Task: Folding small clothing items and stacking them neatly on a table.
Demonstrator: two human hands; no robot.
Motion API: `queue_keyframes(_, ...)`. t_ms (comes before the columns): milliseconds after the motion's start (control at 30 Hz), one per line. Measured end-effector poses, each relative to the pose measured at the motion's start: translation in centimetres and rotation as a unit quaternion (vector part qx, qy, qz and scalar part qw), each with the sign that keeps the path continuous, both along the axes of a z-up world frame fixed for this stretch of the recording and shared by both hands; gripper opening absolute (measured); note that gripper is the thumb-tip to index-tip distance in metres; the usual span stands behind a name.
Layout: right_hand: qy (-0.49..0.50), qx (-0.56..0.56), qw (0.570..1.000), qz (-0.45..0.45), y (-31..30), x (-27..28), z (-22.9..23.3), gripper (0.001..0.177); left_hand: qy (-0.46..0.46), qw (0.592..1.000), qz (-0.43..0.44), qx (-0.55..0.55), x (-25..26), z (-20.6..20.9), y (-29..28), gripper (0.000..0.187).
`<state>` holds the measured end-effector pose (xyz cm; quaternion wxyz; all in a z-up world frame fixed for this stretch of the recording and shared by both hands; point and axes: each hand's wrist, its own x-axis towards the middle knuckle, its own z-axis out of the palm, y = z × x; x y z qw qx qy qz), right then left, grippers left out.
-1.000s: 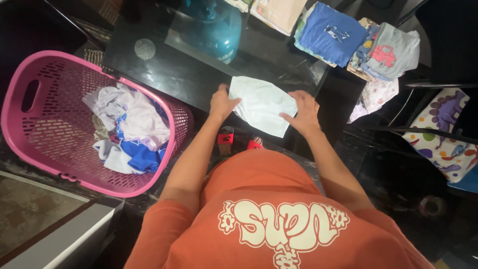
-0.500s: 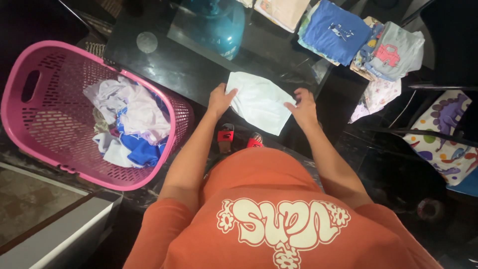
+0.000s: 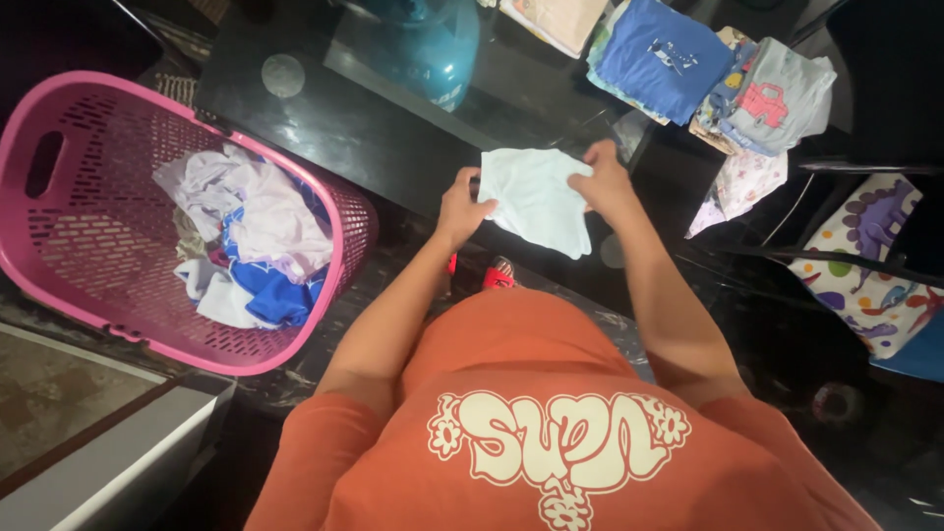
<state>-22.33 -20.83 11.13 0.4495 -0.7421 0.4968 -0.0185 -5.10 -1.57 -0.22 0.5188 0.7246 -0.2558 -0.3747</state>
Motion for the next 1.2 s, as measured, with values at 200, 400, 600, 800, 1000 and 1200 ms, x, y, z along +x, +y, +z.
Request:
queue_keyframes(200,-0.09,0.035,0.995,-0.018,0.9,6.0,-5.0,0.054,-0.03,0.999,-0.008,0.022,-0.2,4.4,0.5,0.064)
queue_keyframes(400,-0.012,0.174,0.984,-0.032,4.1,10.7,1.2,0.056,0.054,0.997,0.036,-0.046,-0.1,1.0,0.7,0.032)
queue_keyframes(600,-0.033,-0.131,0.918,0.373,-4.2,7.2,-8.9,0.057,-0.302,0.953,-0.001,-0.002,-0.7,8.5,2.6,0.052)
queue_keyframes(800,-0.035,-0.101,0.906,0.409,-3.4,8.2,-5.5,0.034,-0.178,0.976,-0.075,0.098,-1.7,2.6,3.9,0.028)
queue_keyframes(1000,0.019,-0.021,0.931,0.363,-2.6,9.5,-3.4,0.032,-0.135,0.989,-0.011,0.062,-0.3,9.1,3.5,0.039)
queue_keyframes(1200,-0.149,0.005,0.921,0.36,-2.8,8.7,-4.8,0.03,-0.174,0.985,-0.004,-0.016,-1.5,2.2,2.9,0.029)
